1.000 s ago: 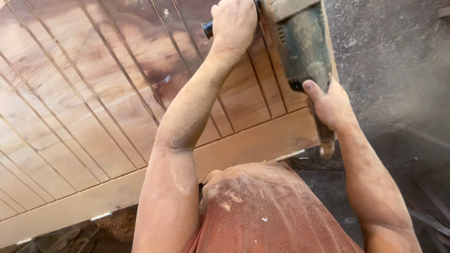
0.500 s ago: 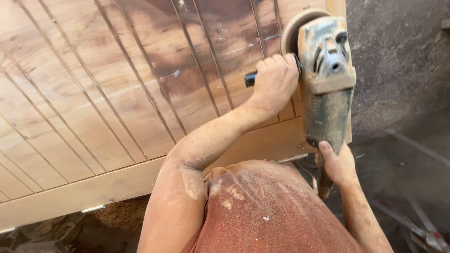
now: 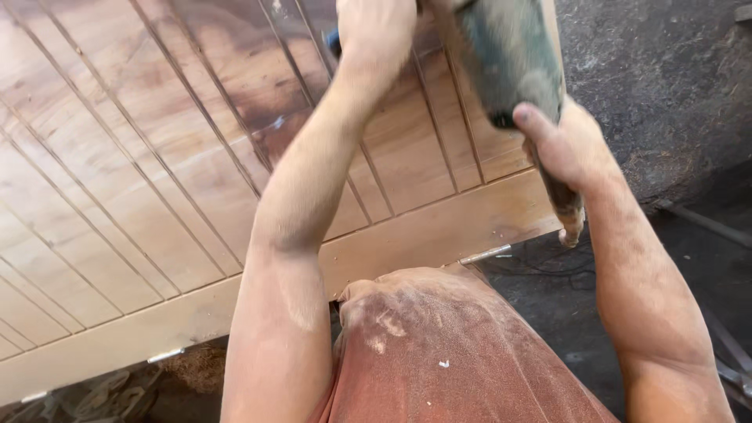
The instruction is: The person uses an angle grinder with a sanding disc to smooth the surface of a large wooden panel. They move the tool back and forth across the wood, generating sawdust, while standing barefoot in a workshop.
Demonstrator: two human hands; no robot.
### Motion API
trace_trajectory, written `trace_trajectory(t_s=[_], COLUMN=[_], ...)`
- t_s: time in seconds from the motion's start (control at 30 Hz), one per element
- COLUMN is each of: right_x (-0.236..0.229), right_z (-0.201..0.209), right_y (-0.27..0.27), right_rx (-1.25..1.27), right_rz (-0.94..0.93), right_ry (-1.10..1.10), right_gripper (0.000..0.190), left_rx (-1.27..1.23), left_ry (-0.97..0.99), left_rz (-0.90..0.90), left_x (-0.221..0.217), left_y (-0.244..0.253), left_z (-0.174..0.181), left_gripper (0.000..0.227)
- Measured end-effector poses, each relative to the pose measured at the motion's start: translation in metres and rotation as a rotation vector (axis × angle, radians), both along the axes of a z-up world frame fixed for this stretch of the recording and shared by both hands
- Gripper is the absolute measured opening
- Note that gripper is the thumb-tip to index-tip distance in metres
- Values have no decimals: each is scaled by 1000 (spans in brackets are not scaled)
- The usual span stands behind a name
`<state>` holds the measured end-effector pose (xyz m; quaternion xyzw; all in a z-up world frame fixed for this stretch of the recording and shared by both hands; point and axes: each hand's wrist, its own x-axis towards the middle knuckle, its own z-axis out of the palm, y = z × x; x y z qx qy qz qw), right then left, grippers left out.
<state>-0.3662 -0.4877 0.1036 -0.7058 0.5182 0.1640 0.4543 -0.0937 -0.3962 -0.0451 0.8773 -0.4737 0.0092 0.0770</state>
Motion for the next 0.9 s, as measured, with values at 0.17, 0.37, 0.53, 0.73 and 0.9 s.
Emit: trace_trajectory(t_s=[0.17, 0.37, 0.53, 0.73, 0.9], right_x=[-68, -163, -236, -286, -243], right_z=[-26, -57, -77, -73, -62], right_y=[49, 102, 140, 187, 177], right_rx=[-7, 122, 4, 78, 87], right_rz=[-39, -261, -206, -262, -276], right_ry=[44, 22, -93, -63, -49], right_gripper=[53, 61, 84, 99, 87], left_rx=[30, 22, 51, 155, 48], left_ry=[81, 90, 123, 205, 167], left_rz=[130, 21, -59, -240, -156], left_x=[-68, -143, -189, -239, -213], left_y=[36, 64, 75, 97, 96], left_z=[11, 30, 54, 66, 54], left_gripper=[8, 9, 10, 10, 11])
